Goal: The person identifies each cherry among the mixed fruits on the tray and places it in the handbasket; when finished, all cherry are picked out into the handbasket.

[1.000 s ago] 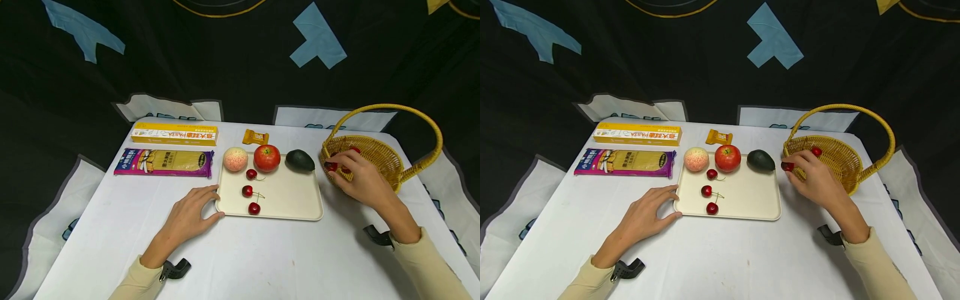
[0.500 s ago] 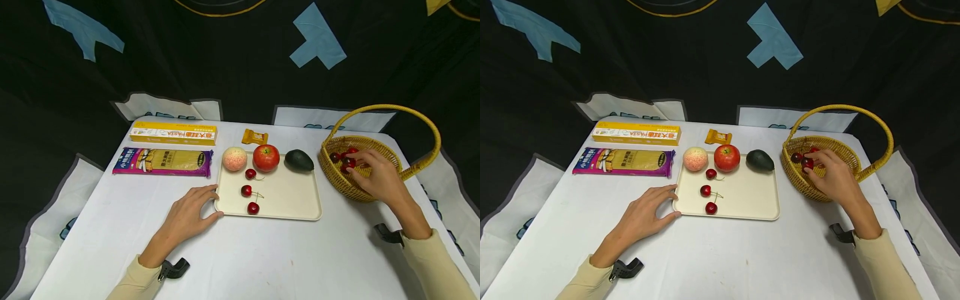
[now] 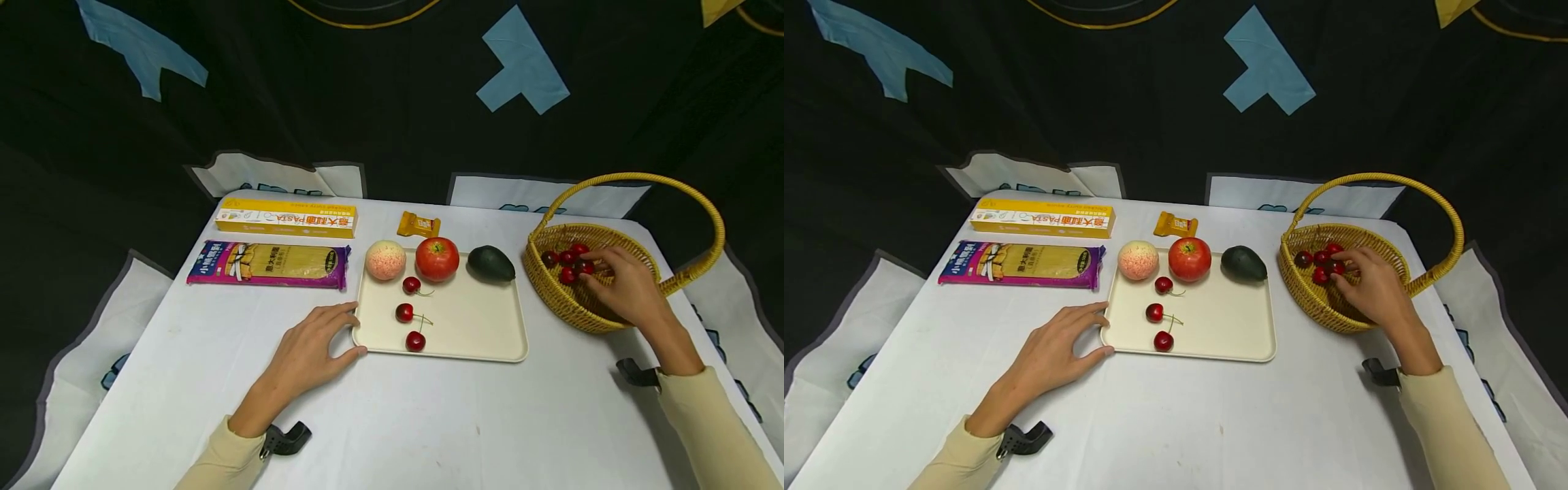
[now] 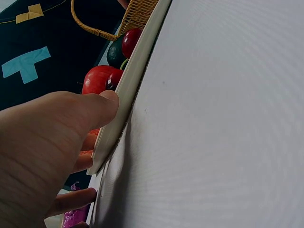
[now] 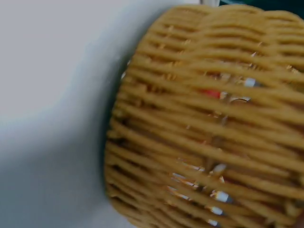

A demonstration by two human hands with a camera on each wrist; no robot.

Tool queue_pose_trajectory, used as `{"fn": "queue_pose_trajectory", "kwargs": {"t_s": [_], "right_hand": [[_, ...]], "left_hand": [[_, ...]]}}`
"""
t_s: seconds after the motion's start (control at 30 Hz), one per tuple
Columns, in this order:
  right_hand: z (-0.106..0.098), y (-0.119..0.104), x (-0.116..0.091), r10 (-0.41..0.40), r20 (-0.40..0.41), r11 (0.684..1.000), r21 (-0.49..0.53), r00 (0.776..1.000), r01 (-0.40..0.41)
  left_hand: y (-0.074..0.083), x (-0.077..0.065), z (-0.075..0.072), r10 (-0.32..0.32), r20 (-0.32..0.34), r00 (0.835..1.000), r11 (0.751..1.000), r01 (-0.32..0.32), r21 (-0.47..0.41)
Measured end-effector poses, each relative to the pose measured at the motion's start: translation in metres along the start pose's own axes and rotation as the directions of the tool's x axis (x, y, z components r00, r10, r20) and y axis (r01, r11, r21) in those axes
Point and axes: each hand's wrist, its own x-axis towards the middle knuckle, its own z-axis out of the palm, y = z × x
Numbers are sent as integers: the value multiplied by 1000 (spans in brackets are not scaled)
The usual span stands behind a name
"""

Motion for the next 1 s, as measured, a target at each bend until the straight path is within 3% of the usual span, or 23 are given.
{"fn": "queue_pose_trajectory", "kwargs": {"t_s": [0.27,0.57,1.0], "right_hand": [[7,13,10,6,68,1000,-11,998,-5],[7,19,17,69,142,997,-34,987,-65],[7,24,21,94,203,995,-31,975,-90]], "left_hand": [[0,0,-1,10,-15,1000,1000,-10,-6],[0,0,1,24,-35,999,1000,-24,-6],[0,0,0,-5,2,1000,1000,5,-8]]}}
